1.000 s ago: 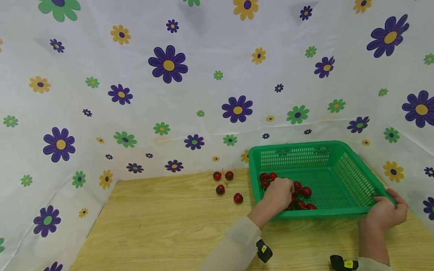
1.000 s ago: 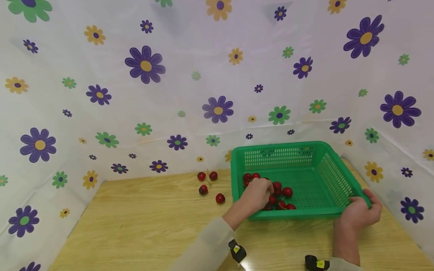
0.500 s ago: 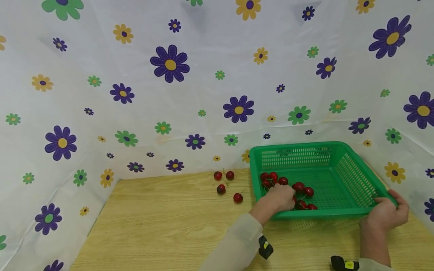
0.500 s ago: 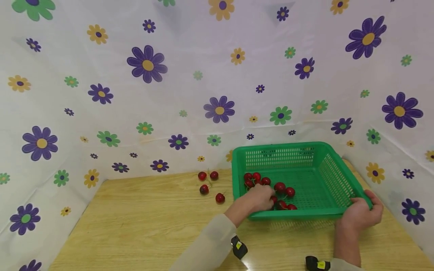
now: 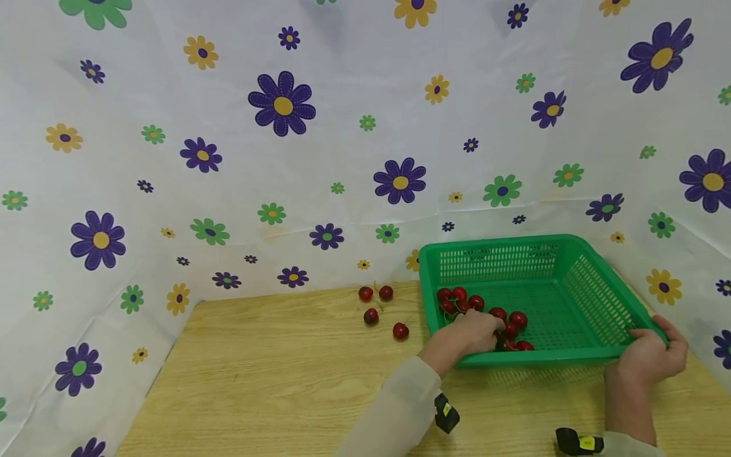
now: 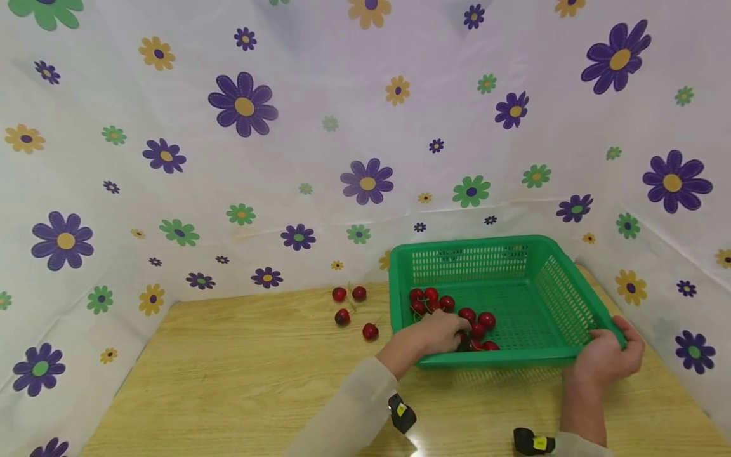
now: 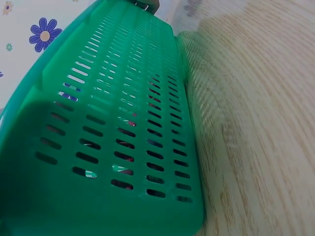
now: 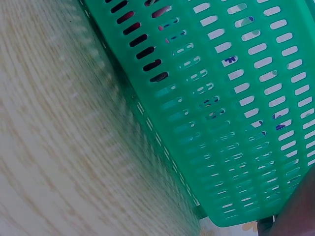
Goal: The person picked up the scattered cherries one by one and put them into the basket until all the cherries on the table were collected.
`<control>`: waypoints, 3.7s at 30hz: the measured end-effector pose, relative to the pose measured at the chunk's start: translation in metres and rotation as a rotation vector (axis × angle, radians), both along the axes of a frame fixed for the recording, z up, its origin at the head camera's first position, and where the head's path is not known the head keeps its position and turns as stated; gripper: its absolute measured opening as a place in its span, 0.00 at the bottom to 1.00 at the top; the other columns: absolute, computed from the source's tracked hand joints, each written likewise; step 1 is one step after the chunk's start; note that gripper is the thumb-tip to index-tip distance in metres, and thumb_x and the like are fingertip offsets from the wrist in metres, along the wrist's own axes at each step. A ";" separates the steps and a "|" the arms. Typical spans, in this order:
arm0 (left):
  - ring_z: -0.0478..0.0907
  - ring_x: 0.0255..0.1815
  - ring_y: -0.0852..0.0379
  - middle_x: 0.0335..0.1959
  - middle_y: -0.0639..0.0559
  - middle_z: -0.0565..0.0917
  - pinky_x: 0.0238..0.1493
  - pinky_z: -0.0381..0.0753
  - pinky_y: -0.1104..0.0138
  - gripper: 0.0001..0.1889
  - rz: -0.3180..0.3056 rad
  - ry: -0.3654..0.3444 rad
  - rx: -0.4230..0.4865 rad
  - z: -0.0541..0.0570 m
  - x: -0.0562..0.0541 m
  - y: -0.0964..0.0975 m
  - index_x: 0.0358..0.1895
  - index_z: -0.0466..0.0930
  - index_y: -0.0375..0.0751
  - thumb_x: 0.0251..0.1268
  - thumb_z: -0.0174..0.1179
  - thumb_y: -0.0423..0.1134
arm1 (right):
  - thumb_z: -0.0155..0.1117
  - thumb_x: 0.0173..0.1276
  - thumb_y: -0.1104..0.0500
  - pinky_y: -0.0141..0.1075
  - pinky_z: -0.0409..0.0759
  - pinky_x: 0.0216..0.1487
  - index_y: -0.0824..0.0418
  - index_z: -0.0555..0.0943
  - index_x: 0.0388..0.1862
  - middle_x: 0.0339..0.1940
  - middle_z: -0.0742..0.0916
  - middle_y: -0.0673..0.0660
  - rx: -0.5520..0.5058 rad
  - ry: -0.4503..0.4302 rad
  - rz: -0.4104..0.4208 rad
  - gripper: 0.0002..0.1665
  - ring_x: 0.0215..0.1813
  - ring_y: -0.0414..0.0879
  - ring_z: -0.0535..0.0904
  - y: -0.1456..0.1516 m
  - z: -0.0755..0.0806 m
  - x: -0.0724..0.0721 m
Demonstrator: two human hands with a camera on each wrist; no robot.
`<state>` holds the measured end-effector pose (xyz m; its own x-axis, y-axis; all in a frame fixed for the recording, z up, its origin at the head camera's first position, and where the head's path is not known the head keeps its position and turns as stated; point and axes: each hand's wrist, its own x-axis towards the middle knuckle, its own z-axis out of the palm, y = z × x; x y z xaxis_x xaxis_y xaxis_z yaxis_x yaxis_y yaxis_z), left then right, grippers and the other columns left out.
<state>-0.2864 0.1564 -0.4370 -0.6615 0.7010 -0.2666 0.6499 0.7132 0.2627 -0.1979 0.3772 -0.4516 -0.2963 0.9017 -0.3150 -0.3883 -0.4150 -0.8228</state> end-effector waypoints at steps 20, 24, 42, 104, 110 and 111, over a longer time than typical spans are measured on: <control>0.80 0.42 0.64 0.41 0.59 0.86 0.49 0.73 0.78 0.11 -0.188 0.615 0.597 0.007 0.007 -0.015 0.41 0.86 0.47 0.70 0.54 0.32 | 0.41 0.59 0.78 0.26 0.69 0.40 0.53 0.80 0.43 0.57 0.74 0.47 0.044 -0.099 -0.022 0.27 0.52 0.38 0.68 -0.007 -0.001 0.002; 0.81 0.40 0.62 0.37 0.56 0.87 0.49 0.74 0.77 0.10 -0.179 0.681 0.797 0.007 0.012 -0.026 0.37 0.86 0.45 0.64 0.56 0.28 | 0.41 0.61 0.77 0.26 0.68 0.36 0.52 0.79 0.43 0.57 0.74 0.47 0.060 -0.113 -0.019 0.27 0.51 0.38 0.68 -0.008 -0.003 0.002; 0.73 0.57 0.57 0.52 0.54 0.80 0.58 0.76 0.66 0.11 0.110 0.151 0.870 -0.002 0.030 -0.105 0.48 0.82 0.46 0.74 0.50 0.31 | 0.41 0.64 0.76 0.26 0.65 0.36 0.50 0.79 0.44 0.57 0.74 0.46 0.107 -0.150 -0.034 0.26 0.47 0.37 0.67 -0.008 -0.008 -0.001; 0.80 0.39 0.57 0.42 0.45 0.85 0.40 0.81 0.66 0.08 0.395 0.188 0.831 0.010 0.005 -0.196 0.45 0.82 0.40 0.74 0.52 0.31 | 0.41 0.65 0.75 0.29 0.61 0.34 0.50 0.78 0.42 0.53 0.73 0.46 0.143 -0.135 -0.043 0.24 0.41 0.38 0.66 -0.015 -0.008 0.000; 0.77 0.39 0.56 0.42 0.48 0.84 0.39 0.79 0.65 0.08 0.427 0.200 0.766 0.007 0.005 -0.191 0.46 0.82 0.40 0.73 0.53 0.31 | 0.41 0.65 0.75 0.30 0.60 0.34 0.52 0.79 0.45 0.56 0.73 0.47 0.151 -0.141 -0.055 0.25 0.41 0.38 0.65 -0.003 -0.022 -0.005; 0.77 0.40 0.55 0.42 0.49 0.83 0.40 0.79 0.64 0.08 0.432 0.209 0.741 0.006 0.005 -0.189 0.46 0.82 0.40 0.73 0.53 0.31 | 0.41 0.65 0.75 0.30 0.59 0.34 0.52 0.80 0.45 0.56 0.73 0.47 0.152 -0.136 -0.061 0.26 0.41 0.38 0.65 0.000 -0.026 -0.007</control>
<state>-0.2814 -0.0326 -0.4313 -0.8928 0.3232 0.3139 0.4498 0.6008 0.6608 -0.2048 0.3775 -0.4775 -0.2037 0.9569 -0.2070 -0.2903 -0.2610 -0.9207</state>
